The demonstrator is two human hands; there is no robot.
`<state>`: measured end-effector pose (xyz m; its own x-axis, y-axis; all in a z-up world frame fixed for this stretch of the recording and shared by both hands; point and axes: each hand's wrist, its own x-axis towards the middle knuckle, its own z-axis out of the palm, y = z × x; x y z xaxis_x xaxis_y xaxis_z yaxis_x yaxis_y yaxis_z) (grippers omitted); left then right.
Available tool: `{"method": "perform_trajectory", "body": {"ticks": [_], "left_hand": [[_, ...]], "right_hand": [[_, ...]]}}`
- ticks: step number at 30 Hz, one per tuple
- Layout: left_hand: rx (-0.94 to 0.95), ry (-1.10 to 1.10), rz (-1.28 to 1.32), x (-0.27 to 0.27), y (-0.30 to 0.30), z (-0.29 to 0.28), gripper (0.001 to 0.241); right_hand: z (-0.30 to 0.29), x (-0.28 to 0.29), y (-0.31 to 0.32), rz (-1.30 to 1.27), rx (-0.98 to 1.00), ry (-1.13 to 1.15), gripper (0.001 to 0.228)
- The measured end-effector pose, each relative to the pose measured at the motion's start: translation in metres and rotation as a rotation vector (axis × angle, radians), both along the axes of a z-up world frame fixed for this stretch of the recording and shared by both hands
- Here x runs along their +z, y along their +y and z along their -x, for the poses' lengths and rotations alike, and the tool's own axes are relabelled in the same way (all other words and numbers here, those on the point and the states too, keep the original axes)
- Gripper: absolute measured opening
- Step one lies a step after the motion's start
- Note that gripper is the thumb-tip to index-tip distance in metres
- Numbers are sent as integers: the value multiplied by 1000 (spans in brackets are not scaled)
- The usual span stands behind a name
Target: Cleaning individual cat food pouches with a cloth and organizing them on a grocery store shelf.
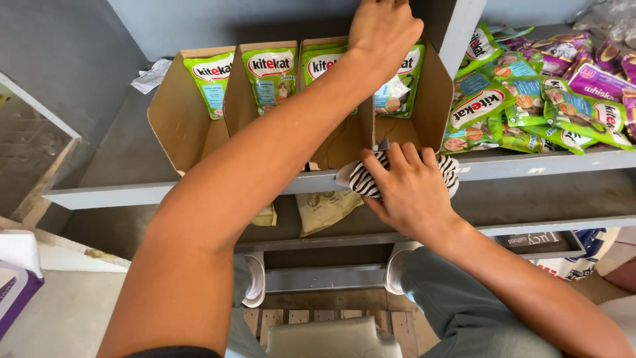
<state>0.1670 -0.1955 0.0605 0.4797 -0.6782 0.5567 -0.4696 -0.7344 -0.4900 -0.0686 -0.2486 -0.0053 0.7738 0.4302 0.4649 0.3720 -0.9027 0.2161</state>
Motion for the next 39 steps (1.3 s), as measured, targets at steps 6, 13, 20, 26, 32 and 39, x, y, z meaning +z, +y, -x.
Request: {"method": "perform_trajectory", "body": {"ticks": [6,13,20,26,32,39], "left_hand": [[-259,73,236,28,34,61,35],[-539,409,339,51,128,237,35],[-625,461,426,92,223,354,24],[-588,483,480,87,261,379,22],[-550,477,530,71,292,386,21],[-535,458,529,-156,353,242,19]], "right_hand": [[0,-1,-2,-6,16,-2,70],[-7,-15,-7,7,67,-54,63],[0,2,3,45,-21,47,71],[1,4,7,48,-15,73,66],[0,2,9,48,-1,52,63],[1,6,8,38,-20,60,63]]}}
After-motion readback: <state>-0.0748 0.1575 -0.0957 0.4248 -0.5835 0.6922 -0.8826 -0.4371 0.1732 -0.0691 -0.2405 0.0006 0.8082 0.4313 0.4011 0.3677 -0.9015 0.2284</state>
